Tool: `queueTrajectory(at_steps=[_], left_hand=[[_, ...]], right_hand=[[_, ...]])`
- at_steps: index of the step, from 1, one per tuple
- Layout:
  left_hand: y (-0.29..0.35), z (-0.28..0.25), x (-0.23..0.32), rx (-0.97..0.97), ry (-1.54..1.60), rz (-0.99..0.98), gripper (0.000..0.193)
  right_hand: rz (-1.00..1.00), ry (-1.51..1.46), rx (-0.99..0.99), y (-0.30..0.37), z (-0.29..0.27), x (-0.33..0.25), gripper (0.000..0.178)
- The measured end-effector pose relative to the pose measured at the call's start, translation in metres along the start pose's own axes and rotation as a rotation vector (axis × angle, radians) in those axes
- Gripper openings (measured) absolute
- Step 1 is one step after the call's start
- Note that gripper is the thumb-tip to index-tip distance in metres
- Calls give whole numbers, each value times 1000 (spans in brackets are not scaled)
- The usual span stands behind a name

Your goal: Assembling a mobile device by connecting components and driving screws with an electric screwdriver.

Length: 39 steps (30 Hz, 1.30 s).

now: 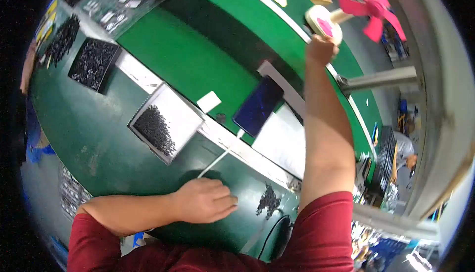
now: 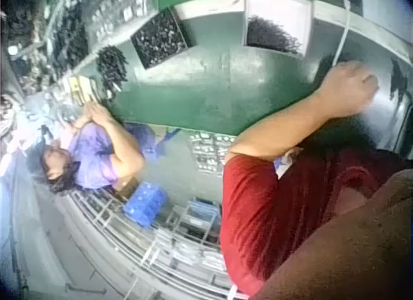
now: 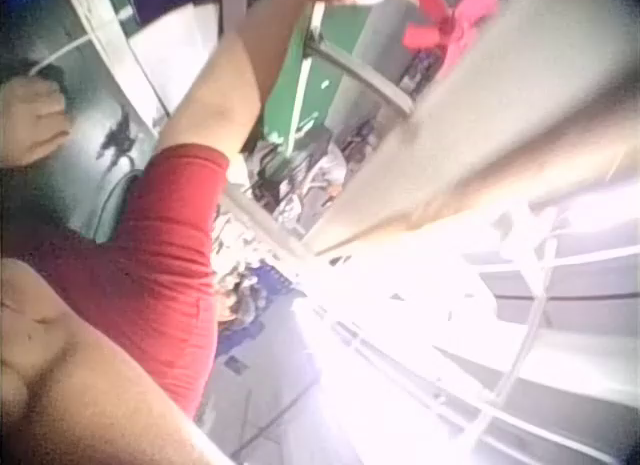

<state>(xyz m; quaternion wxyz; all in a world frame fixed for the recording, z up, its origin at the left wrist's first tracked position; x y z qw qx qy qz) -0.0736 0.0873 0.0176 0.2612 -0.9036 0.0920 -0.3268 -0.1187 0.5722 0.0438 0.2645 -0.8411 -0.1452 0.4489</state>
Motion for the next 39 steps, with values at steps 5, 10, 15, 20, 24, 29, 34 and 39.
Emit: queueTrajectory(at_steps=[5,10,15,20,24,29,34,39], left_hand=[[-8,-2,9,22,-79,44,11],[-14,2,23,-11,-69,79,10],[-3,-1,12,-59,-131,31,14],[-6,9,30,30,-80,149,14],[-2,15,34,-110,-61,124,17],[3,10,32,-81,-95,167,16],[2,23,42,-155,-51,154,15],[3,34,39,-362,-122,66,15]], right_hand=[[-177,-210,-211,92,-52,-73,33],[-240,-577,-247,201,-197,-152,27],[-477,-839,-645,365,-386,-221,13],[331,-632,-1470,593,-384,-151,29],[339,-484,-1021,708,-277,62,24],[807,-20,-1782,800,-189,98,35],[656,-163,-1762,745,-137,67,34],[515,-357,-1683,624,-104,28,33]])
Point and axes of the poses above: each hand's wrist, its own y-axis away from the middle knuckle, its own z-axis out of the palm, x = y × z, the point moved 7 cm from there along -y, towards the middle knuckle, and after that the axes turned 15 degrees about -y, right-handed, at the moved point
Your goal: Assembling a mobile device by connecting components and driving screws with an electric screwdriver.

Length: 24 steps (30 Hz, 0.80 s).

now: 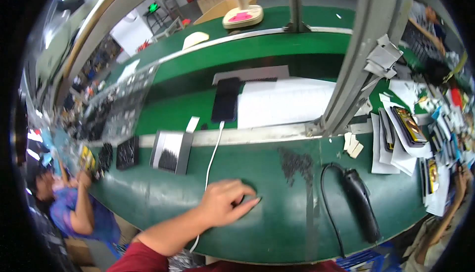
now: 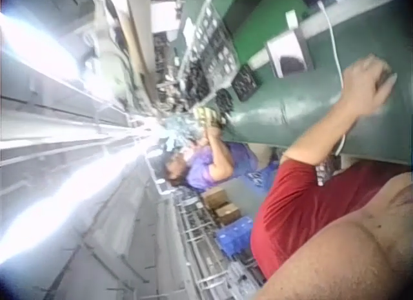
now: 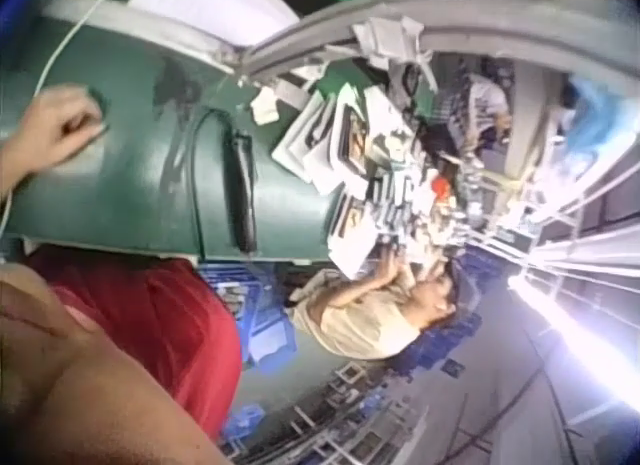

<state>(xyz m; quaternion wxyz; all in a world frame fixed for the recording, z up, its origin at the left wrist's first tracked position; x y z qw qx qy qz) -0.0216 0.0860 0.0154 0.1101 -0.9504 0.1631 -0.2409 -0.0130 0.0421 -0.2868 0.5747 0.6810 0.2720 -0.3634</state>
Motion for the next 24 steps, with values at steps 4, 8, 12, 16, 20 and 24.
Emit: queueTrajectory(at_steps=[4,8,12,16,20,24], left_hand=[[-4,-3,7,-44,-44,-16,15],[-10,3,7,-20,-57,-3,18],[-8,6,2,-55,-89,-73,17],[-9,13,17,36,-348,25,28],[-3,12,23,39,-427,67,26],[-4,15,23,17,-437,93,25]], right_hand=[[-103,-143,57,-25,17,10,32],[-200,-201,137,-27,18,-1,32],[-294,-204,242,-19,33,-1,31],[-375,-192,321,6,59,-6,30],[-453,-145,379,33,75,-5,29],[-507,-87,400,60,92,-1,28]])
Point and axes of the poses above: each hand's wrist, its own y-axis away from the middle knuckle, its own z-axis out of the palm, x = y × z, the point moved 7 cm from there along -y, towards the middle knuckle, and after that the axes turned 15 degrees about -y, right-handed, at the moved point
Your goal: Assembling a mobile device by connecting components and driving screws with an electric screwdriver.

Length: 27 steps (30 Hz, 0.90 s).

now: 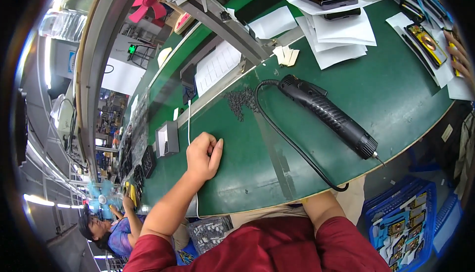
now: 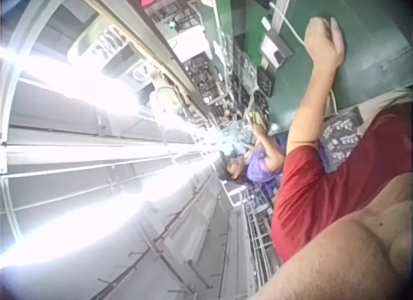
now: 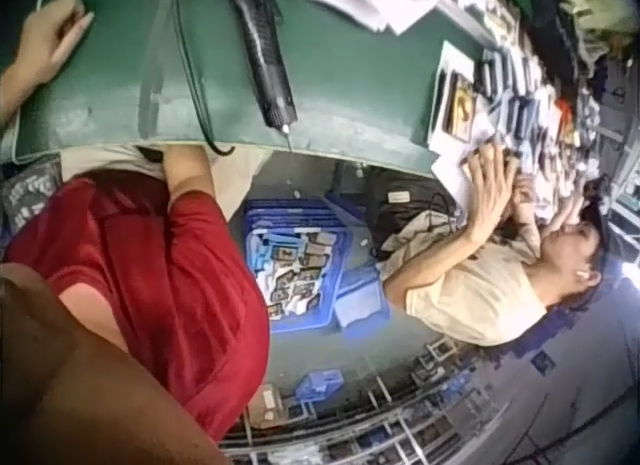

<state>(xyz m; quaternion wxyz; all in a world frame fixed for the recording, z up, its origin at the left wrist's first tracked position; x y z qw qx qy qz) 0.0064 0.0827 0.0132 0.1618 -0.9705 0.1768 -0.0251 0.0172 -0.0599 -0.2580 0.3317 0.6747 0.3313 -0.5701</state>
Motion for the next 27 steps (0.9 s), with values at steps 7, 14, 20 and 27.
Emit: queueTrajectory(at_steps=[7,14,20,27], left_hand=[[0,-6,1,-3,9,-51,26],[5,-5,-1,27,38,-59,28],[7,-7,-15,53,222,-64,28],[17,-14,-49,346,591,-74,20]], right_hand=[[-77,141,43,38,-17,-25,27],[-124,372,108,52,-60,-78,26],[-8,325,-697,101,-28,-253,22],[-1008,392,735,-28,-206,-338,43]])
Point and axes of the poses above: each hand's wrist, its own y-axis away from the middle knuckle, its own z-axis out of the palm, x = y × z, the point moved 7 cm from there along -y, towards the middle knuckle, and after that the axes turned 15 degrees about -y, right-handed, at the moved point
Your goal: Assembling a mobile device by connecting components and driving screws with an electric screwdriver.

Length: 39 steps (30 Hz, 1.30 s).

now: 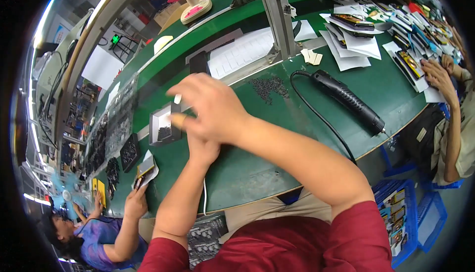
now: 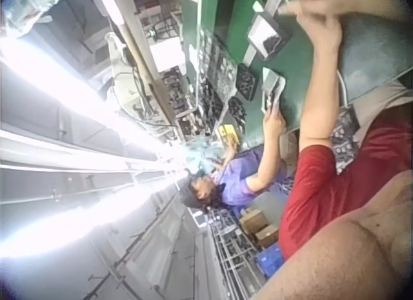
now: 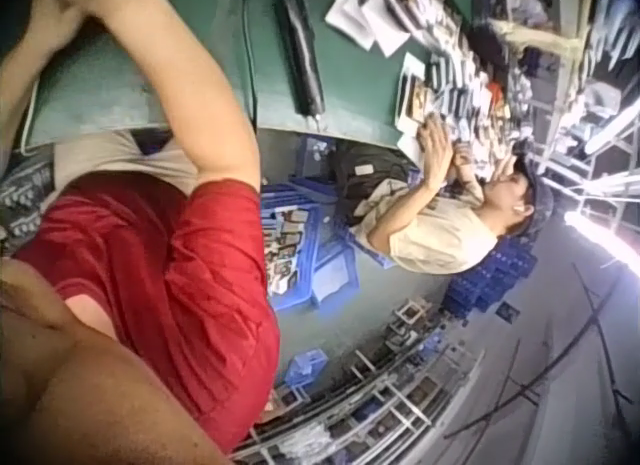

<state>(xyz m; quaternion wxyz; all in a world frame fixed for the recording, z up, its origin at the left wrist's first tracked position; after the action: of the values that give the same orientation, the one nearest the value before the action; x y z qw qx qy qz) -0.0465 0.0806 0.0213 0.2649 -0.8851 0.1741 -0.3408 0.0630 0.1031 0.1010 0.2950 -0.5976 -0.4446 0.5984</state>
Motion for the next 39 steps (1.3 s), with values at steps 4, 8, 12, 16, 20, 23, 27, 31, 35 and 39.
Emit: queueTrajectory(at_steps=[4,8,12,16,20,23,27,31,35,39], left_hand=[[-2,-2,-9,-18,-27,-212,13],[-6,-2,6,13,-57,21,15],[-1,1,-3,-72,-47,-7,19],[-2,1,-3,-73,-52,-9,16],[-1,2,-4,-50,-63,-4,14],[-1,3,-5,-25,-53,-39,15],[5,3,-15,-59,-46,-26,17],[3,2,-10,-42,-63,17,19],[2,3,-9,-21,-77,-22,17],[2,2,-12,0,-23,-61,15]], right_hand=[[291,-124,-69,42,10,50,53],[357,-224,-169,51,18,51,49],[429,-240,-179,57,22,60,44],[441,-239,-136,56,22,60,45],[450,-244,-117,56,21,58,46],[436,-238,-86,56,20,59,45],[434,-257,-65,55,19,59,44],[431,-272,-54,57,19,58,44],[439,-280,-53,56,19,61,44],[439,-280,-47,55,20,61,43]])
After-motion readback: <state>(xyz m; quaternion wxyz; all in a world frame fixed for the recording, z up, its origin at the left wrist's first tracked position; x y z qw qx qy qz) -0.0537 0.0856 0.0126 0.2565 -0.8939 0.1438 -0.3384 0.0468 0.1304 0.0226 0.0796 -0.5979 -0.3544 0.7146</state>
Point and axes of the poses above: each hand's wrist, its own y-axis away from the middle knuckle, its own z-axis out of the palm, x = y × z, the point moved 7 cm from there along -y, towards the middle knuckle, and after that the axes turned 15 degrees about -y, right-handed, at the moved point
